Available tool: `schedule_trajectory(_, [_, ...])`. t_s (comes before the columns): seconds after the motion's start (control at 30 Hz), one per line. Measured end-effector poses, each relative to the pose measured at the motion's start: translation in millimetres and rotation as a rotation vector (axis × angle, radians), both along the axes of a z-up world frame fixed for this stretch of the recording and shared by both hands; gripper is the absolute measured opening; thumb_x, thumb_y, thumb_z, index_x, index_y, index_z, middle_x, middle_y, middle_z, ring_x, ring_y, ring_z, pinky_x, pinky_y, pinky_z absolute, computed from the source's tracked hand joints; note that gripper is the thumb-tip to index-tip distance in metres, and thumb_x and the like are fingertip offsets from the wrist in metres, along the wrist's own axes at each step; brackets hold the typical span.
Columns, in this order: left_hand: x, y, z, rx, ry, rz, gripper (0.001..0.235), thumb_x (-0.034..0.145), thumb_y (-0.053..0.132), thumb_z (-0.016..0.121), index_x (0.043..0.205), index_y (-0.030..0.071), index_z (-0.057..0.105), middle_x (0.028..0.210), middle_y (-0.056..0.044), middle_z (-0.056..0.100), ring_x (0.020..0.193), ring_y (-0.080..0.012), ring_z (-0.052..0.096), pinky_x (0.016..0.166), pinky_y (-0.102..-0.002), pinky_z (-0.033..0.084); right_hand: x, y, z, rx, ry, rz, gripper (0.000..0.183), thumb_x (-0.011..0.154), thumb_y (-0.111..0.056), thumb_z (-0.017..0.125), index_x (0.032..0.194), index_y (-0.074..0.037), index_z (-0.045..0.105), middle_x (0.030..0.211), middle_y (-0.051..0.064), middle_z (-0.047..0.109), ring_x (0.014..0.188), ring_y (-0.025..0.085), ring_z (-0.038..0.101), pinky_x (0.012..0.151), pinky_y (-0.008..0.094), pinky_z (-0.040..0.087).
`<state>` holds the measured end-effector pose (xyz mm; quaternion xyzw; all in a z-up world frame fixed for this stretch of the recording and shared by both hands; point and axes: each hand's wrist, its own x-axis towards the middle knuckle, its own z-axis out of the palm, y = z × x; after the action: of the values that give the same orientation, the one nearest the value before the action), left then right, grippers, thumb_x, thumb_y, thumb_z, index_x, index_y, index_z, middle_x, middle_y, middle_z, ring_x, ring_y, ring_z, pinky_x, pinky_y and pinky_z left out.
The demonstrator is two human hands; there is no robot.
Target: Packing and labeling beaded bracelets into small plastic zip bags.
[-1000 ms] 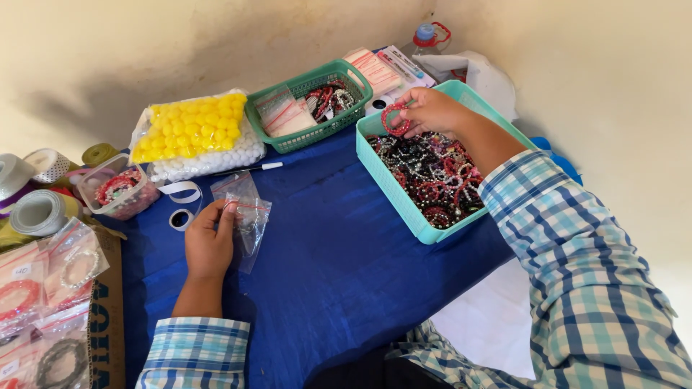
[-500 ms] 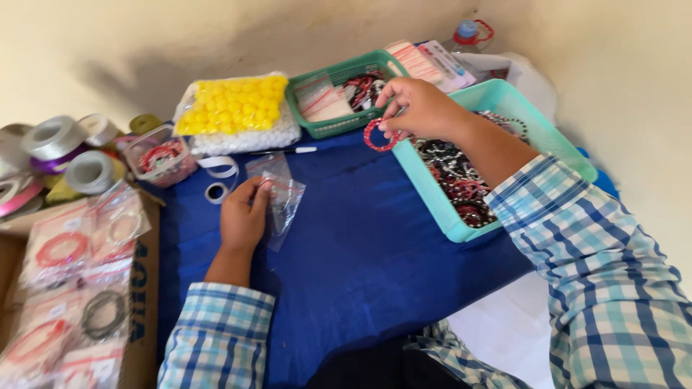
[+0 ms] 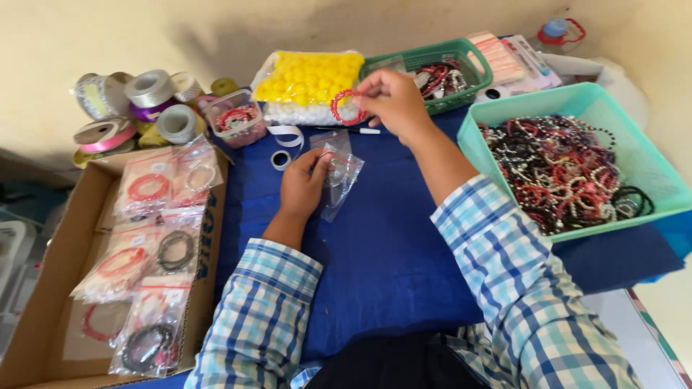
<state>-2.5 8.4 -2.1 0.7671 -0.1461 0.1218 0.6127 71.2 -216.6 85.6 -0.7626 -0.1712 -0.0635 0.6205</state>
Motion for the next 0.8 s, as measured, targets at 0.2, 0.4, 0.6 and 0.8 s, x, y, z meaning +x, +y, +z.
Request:
schedule_trajectory(0.2, [0.5,-1.0,0.4,-0.025,0.026,-0.024,0.023,0.103,0.021,0.063,0.113,0.003,0.072,0.084,-0.002,0.073,0.076,-0.0072,0.067,0.070,-0.024,0.054,-10.3,12.8,-70.8,0.311,0.085,-0.032,0.016,0.093,-0.007,0.076,0.107,-0.007,0.066,0.093,0.003,0.074,0.078,0.011,0.071,0.059,0.025,0.056])
schedule_trajectory(0.4, [-5.0,-2.1,11.6,0.029,0.056,0.005,0.024,0.103,0.024,0.064,0.110,0.003,0.073,0.080,-0.002,0.074,0.073,-0.0088,0.068,0.067,-0.025,0.053,-18.2,15.0,-89.7,0.462,0.094,-0.048,0.017,0.092,-0.006,0.077,0.105,-0.007,0.065,0.096,0.004,0.073,0.082,0.011,0.071,0.060,0.027,0.058])
schedule_trajectory(0.6, [-5.8,-2.4,17.9,0.091,0.053,0.051,0.027,0.102,0.028,0.062,0.110,0.006,0.074,0.079,-0.003,0.074,0.069,-0.0103,0.069,0.064,-0.027,0.053,-19.0,16.2,-91.2,0.512,0.142,0.038,0.016,0.093,-0.005,0.076,0.106,-0.006,0.067,0.098,0.003,0.073,0.083,0.010,0.070,0.064,0.027,0.058])
schedule_trajectory(0.8, [-6.5,-2.8,17.7,0.099,0.057,0.052,0.026,0.102,0.028,0.062,0.110,0.005,0.074,0.079,-0.003,0.074,0.070,-0.0101,0.068,0.066,-0.027,0.053,-17.7,9.8,-93.9,0.544,0.151,0.024,0.015,0.094,-0.005,0.075,0.107,-0.006,0.067,0.098,0.006,0.075,0.082,0.012,0.072,0.064,0.028,0.058])
